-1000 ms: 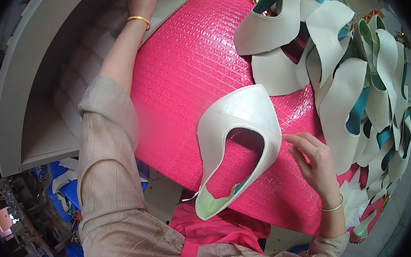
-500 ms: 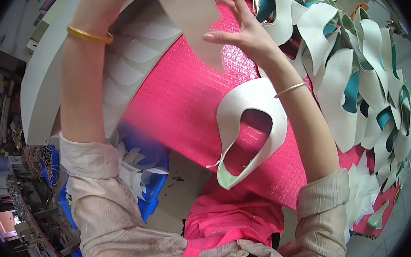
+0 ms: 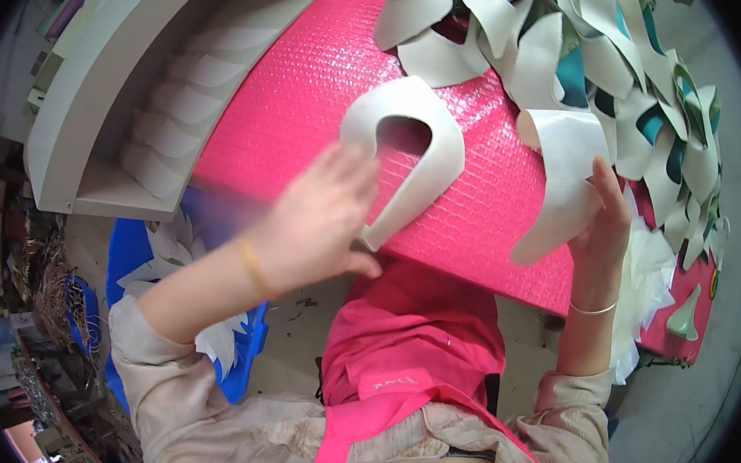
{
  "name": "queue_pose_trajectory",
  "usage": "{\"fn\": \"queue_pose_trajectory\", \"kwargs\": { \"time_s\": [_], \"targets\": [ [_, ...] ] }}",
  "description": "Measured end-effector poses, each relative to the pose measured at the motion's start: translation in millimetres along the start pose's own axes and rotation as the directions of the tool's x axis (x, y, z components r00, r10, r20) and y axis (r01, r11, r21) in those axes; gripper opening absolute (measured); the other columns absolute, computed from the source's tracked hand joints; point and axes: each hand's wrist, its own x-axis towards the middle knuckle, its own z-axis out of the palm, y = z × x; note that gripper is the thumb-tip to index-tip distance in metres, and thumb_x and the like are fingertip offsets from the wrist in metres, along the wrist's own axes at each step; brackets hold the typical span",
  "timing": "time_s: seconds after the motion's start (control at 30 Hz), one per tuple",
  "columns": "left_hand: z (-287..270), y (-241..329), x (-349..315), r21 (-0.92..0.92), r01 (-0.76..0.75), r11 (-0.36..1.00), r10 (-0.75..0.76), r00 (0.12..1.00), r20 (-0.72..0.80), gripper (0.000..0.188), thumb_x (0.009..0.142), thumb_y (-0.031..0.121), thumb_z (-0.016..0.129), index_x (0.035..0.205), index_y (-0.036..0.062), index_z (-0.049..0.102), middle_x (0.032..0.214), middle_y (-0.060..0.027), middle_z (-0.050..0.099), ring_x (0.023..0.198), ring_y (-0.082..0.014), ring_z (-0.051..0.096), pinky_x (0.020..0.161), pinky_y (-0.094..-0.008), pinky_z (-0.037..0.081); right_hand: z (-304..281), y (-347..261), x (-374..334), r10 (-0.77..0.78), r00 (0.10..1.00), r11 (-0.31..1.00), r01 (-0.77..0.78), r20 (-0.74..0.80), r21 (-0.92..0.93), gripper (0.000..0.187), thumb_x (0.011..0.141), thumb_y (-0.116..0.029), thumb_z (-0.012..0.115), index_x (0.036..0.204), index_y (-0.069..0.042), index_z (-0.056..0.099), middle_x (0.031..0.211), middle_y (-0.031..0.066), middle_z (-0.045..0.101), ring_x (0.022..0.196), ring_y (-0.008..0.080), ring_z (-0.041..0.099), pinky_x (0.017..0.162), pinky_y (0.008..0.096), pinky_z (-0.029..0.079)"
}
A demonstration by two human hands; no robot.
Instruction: The person assembles white slip-on shoes by hand. They pick up a shoe upper, insert a translucent white insole, and then fit a light green sole onto the bottom of the shoe. The person presses the edges to secure the sole and places the finished shoe on a pink work surface.
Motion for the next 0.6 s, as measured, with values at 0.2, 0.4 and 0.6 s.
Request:
{"fn": "queue_pose_trajectory", "kwargs": {
  "time_s": [0.2, 0.4, 0.6],
  "targets": [
    [24.2, 2.5, 37.0, -0.661, 0.088, 0.745, 0.026, 0.987, 0.161, 0.031, 0.081, 0.027, 0.061, 0.093, -0.0014, 0.064, 0.088, -0.0076, 0.066, 0.088, -0.0249, 0.061, 0.100, -0.0408, 0.032, -3.3, 6.0, -25.2, -0.229, 0.972, 0.968, 0.222, -0.052, -0.114, 0.029, 0.083, -0.006, 0.058, 0.110, 0.003, 0.050, 0.100, 0.0108, 0.059, 0.086, 0.0141, 0.060, 0.075, 0.0236, 0.049],
    [-4.0, 52.0, 72.0, -0.971, -0.103, -0.215, -0.260, 0.965, -0.045, 0.035, 0.091, 0.021, 0.050, 0.113, -0.0064, 0.053, 0.107, -0.0078, 0.059, 0.100, -0.0115, 0.053, 0.089, -0.0262, 0.040, 31.6, 10.4, -21.6, -0.494, 0.868, 0.852, 0.494, 0.044, -0.175, 0.030, 0.079, 0.000, 0.063, 0.107, 0.003, 0.054, 0.095, 0.0088, 0.063, 0.084, 0.0117, 0.060, 0.073, 0.0230, 0.049],
    [4.8, 61.4, 78.2, -0.857, -0.195, -0.478, -0.272, 0.960, -0.067, 0.035, 0.089, 0.019, 0.037, 0.106, -0.0078, 0.053, 0.103, -0.0100, 0.058, 0.101, -0.0157, 0.049, 0.091, -0.0296, 0.033, 39.4, 7.6, -13.8, -0.565, 0.823, 0.784, 0.556, 0.055, -0.277, 0.030, 0.075, 0.001, 0.068, 0.103, 0.003, 0.057, 0.088, 0.0066, 0.064, 0.079, 0.0091, 0.059, 0.069, 0.0204, 0.047]
  ]
}}
